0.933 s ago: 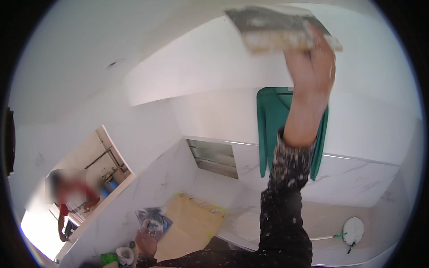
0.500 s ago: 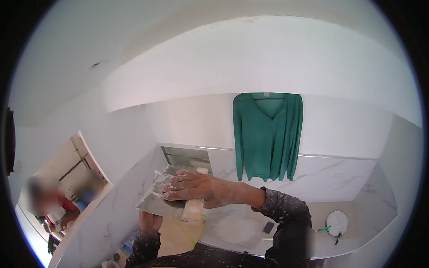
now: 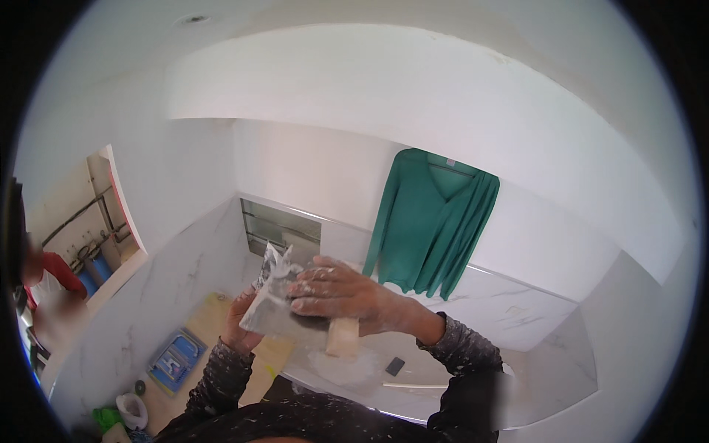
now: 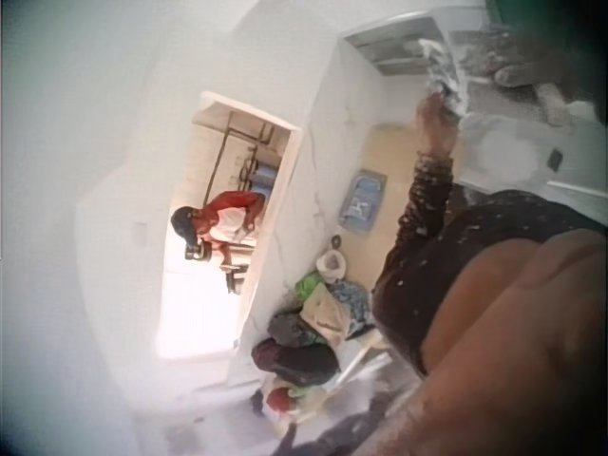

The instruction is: The person applies plaster to a ceiling using a trowel and hawk, smoothing the surface in repeated strokes. Another worker is visible in the background performing similar tasks.

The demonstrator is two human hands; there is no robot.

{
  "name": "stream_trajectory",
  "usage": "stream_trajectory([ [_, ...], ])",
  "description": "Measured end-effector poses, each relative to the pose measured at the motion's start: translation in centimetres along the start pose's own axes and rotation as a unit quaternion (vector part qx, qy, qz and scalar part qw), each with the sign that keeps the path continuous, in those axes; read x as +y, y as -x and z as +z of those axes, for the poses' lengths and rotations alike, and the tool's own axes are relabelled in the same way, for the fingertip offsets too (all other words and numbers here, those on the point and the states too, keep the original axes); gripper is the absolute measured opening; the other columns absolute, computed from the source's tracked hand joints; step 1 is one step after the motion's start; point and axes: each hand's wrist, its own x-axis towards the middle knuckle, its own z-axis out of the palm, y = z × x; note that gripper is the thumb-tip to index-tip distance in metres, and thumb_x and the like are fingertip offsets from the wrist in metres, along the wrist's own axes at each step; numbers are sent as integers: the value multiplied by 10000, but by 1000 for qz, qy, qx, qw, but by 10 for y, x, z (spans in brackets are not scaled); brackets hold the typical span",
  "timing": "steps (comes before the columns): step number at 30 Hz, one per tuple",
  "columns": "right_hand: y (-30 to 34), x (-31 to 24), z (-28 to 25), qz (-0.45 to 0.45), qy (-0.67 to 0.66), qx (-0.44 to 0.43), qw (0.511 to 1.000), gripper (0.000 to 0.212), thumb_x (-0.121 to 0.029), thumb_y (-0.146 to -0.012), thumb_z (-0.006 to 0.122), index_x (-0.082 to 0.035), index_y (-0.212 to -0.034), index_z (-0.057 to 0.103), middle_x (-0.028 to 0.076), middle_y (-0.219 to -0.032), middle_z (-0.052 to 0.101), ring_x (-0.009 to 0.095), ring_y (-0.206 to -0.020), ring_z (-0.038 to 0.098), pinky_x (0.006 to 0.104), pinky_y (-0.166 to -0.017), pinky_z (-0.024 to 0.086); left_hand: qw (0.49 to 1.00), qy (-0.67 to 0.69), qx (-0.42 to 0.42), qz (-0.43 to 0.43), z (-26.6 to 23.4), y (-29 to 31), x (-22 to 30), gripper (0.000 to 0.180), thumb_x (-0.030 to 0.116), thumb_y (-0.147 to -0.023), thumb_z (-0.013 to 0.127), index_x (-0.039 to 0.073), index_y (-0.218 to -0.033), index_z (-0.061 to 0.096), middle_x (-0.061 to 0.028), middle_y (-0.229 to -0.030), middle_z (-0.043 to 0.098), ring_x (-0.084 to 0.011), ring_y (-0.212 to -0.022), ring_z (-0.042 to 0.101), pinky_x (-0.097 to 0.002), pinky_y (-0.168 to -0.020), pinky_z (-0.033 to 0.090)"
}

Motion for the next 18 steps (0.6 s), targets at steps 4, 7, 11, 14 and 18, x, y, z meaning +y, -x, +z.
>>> stream_trajectory([
  [4, -8, -12, 9, 66, -32, -86, 994, 622, -178, -834, 623, -150, -1438, 478, 88, -1507, 428, 312, -1393, 380, 513, -1195, 190, 1000, -3, 0, -6, -4, 5, 0, 345, 81, -938, 525, -44, -1261, 522, -129, -1204, 632, -216, -1110, 621, -362, -988, 490],
  [7, 1, -5, 12, 124, -4, -101, 987, 707, -45, -781, 622, -162, -1457, 449, 103, -1515, 412, 316, -1395, 372, 499, -1190, 215, 1000, 9, 6, 1, -1, 6, -5, 395, 84, -915, 536, -48, -1285, 507, -135, -1234, 610, -238, -1154, 589, -405, -1024, 460],
  [11, 33, 16, 18, 181, 32, -60, 981, 814, 102, -718, 587, -161, -1471, 424, 138, -1505, 412, 326, -1395, 367, 466, -1177, 262, 998, -49, -7, 43, 2, 9, -6, 458, 81, -882, 551, -49, -1316, 486, -139, -1277, 581, -280, -1204, 551, -462, -1069, 414],
  [14, 65, 29, 33, 246, 112, -91, 958, 650, -16, -825, 608, -99, -1447, 438, 164, -1465, 445, 346, -1381, 379, 451, -1169, 267, 994, -11, -107, 33, -1, 10, -5, 502, 104, -896, 549, -16, -1374, 452, -124, -1370, 530, -264, -1286, 495, -436, -1123, 363],
  [18, 94, 30, 95, 487, -119, 269, 823, 619, -1, -839, 628, -67, -1419, 422, 167, -1302, 558, 364, -1227, 519, 416, -1036, 424, 997, -56, -25, 48, -11, 7, -17, 485, 183, -920, 571, 26, -1367, 467, -113, -1342, 546, -278, -1260, 505, -511, -1124, 319],
])
